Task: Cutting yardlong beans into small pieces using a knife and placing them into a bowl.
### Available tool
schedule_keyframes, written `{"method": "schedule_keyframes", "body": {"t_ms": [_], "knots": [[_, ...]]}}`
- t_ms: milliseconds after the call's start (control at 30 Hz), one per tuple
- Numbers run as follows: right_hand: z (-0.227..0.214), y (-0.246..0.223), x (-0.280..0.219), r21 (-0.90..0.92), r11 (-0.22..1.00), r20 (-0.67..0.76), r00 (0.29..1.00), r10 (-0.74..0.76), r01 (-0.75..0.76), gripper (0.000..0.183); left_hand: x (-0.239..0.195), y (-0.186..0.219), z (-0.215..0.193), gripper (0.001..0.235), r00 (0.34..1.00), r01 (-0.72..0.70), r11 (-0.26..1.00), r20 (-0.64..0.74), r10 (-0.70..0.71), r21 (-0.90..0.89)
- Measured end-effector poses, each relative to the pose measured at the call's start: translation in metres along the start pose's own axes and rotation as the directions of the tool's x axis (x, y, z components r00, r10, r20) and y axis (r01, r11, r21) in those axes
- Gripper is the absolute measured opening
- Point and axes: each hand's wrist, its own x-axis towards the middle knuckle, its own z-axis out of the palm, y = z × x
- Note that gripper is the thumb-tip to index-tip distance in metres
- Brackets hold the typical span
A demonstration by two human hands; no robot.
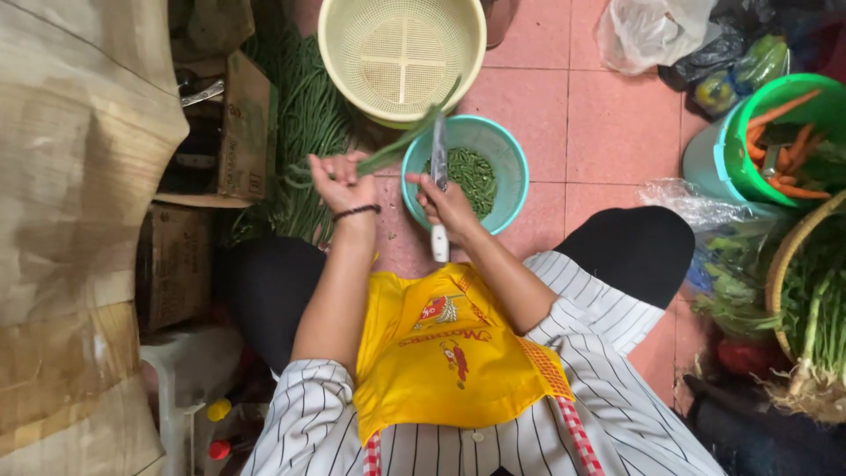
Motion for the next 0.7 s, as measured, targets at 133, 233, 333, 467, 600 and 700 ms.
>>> {"method": "schedule_keyframes", "body": {"t_ms": [133,233,333,467,600,700], "knots": [[-0.013,-0.015,0.013,0.74,0.67,0.12,0.992,-0.042,-0.061,0.049,-0.021,-0.014,-0.05,0.044,0.974,0.225,0.973,-0.04,-0.224,0.046],[-0.025,-0.017,0.015,0.351,0.929,-0.069,0.993,-0.099,0.117,0.032,-0.019,-0.011,-0.09,0.041,0.885,0.311,0.931,-0.415,-0.209,0.194],[-0.01,-0.04,-0.003,0.024,0.988,-0.119,0.982,-0.15,0.154,0.031,-0.002,-0.001,-0.133,0.031,0.724,0.578,0.788,-0.578,-0.377,0.21],[-0.006,-0.039,-0.006,-0.198,0.966,-0.071,0.981,-0.181,0.164,0.032,-0.02,0.014,-0.14,0.034,0.997,0.043,0.129,-0.052,0.063,0.991],[0.007,-0.036,-0.022,-0.367,0.885,0.29,0.939,-0.183,0.286,0.033,-0.052,-0.006,0.016,0.037,0.9,-0.314,0.145,0.343,-0.268,0.938],[0.019,-0.036,-0.029,-0.246,0.941,0.421,0.9,-0.113,0.233,0.034,-0.065,-0.018,0.087,0.044,0.805,0.286,0.351,-0.026,-0.592,0.892]]}}
